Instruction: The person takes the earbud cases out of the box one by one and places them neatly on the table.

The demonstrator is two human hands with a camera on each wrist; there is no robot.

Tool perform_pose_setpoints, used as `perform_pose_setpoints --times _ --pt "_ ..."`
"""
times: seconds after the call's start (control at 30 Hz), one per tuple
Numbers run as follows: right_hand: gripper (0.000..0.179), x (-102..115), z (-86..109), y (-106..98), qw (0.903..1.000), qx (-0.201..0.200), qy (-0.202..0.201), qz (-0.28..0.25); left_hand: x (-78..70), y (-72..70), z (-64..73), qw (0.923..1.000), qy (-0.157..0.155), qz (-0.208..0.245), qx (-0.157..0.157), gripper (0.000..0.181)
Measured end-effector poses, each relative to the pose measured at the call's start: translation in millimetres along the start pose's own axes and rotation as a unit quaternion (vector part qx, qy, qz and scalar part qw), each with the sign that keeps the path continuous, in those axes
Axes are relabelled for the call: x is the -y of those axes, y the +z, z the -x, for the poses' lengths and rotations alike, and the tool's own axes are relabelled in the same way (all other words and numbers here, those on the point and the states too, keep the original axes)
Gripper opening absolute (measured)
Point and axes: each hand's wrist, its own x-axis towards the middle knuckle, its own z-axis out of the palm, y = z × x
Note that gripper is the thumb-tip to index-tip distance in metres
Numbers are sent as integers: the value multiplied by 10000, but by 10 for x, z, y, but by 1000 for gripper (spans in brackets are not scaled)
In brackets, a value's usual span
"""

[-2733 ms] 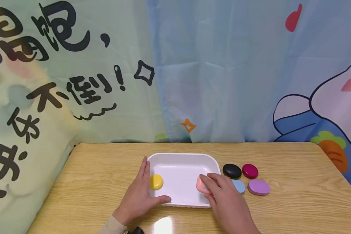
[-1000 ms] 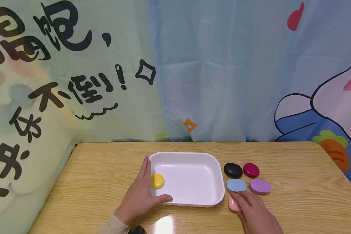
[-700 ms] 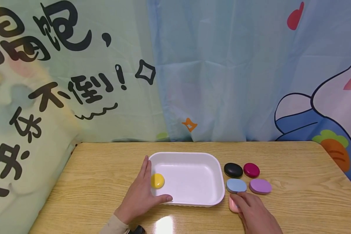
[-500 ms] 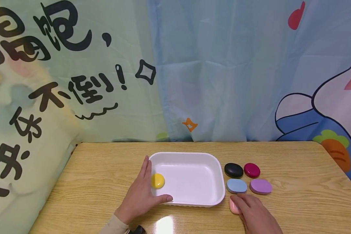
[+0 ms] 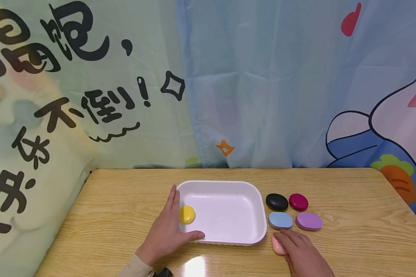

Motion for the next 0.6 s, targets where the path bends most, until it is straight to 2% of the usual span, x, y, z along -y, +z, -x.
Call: perform_pose_setpoints --times 0.1,0.2,0.3,0.43,0.53,0.6 --pt "103 -5 46 20 9976 -496 -480 -99 -9 -11 1 10000 -5 -18 20 137" --pt "101 2 80 16 9951 -693 -685 -142 -15 -17 1 10000 0 -27 42 136" --pt "100 10 77 -23 9958 -652 -620 -138 -20 -18 -1 10000 -11 -15 42 136" --pt "93 5 26 -76 9929 -765 -914 -38 -12 -12 -5 10000 -11 -18 35 137" --pt "74 25 -26 -112 9942 -655 -836 194 -5 -9 -6 10000 -14 7 42 138" --pt "56 49 -69 -139 9964 -459 -574 418 -2 -8 -6 10000 -23 36 37 139"
